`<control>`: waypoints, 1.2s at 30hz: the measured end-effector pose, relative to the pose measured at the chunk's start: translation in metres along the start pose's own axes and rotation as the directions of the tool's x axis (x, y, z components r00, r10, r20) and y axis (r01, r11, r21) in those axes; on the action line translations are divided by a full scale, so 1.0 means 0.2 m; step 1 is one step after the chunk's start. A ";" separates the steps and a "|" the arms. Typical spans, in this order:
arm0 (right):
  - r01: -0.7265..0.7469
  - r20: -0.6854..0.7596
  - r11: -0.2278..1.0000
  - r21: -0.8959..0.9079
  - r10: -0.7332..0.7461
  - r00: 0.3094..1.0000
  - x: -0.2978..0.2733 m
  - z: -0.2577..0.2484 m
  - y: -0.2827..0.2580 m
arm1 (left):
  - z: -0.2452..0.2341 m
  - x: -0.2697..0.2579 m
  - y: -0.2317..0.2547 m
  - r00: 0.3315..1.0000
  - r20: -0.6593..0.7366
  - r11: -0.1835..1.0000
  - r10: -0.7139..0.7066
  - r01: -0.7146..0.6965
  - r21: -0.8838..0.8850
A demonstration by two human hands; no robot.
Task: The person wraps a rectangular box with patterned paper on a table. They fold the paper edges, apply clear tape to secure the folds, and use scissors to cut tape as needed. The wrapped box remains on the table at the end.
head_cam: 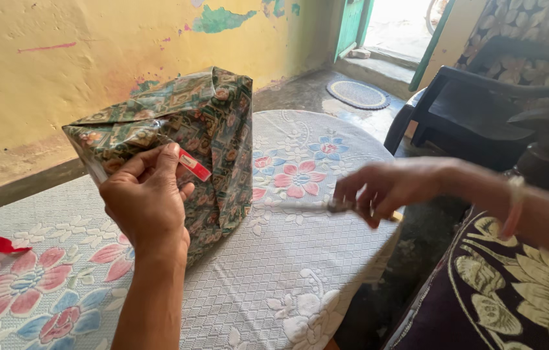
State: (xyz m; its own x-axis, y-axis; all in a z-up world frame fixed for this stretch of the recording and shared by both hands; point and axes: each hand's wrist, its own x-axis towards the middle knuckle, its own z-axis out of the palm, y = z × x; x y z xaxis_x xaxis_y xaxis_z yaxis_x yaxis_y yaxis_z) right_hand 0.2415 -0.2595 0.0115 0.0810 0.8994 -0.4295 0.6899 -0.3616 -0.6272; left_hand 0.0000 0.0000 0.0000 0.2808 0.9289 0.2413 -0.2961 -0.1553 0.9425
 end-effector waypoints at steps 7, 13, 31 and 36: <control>0.212 -0.157 0.957 -0.197 -0.244 0.957 -0.03 -0.40 -0.33 | 0.00 0.01 0.00 1.000 0.021 0.999 0.011 -0.011 -0.044; 0.126 -0.201 0.893 -0.431 -0.231 0.952 0.04 -0.53 -0.55 | -0.02 0.01 0.00 0.999 0.034 1.000 -0.007 0.008 -0.028; 0.285 0.213 0.948 0.144 -0.311 0.926 0.40 -0.73 -0.43 | -0.10 0.08 -0.04 0.981 0.176 0.992 -0.086 0.101 -0.076; 0.331 0.162 0.943 0.025 -0.331 0.930 0.51 -0.73 -0.47 | -0.12 0.11 -0.04 0.969 0.200 0.985 -0.144 0.159 -0.062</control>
State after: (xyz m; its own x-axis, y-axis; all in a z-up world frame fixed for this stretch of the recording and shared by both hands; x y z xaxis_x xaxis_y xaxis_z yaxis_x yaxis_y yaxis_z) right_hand 0.2910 -0.0980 0.1214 -0.2695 0.9161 -0.2969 0.6592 -0.0493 -0.7504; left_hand -0.0134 0.0293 -0.0076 0.4974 0.8554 0.1446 -0.3038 0.0156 0.9526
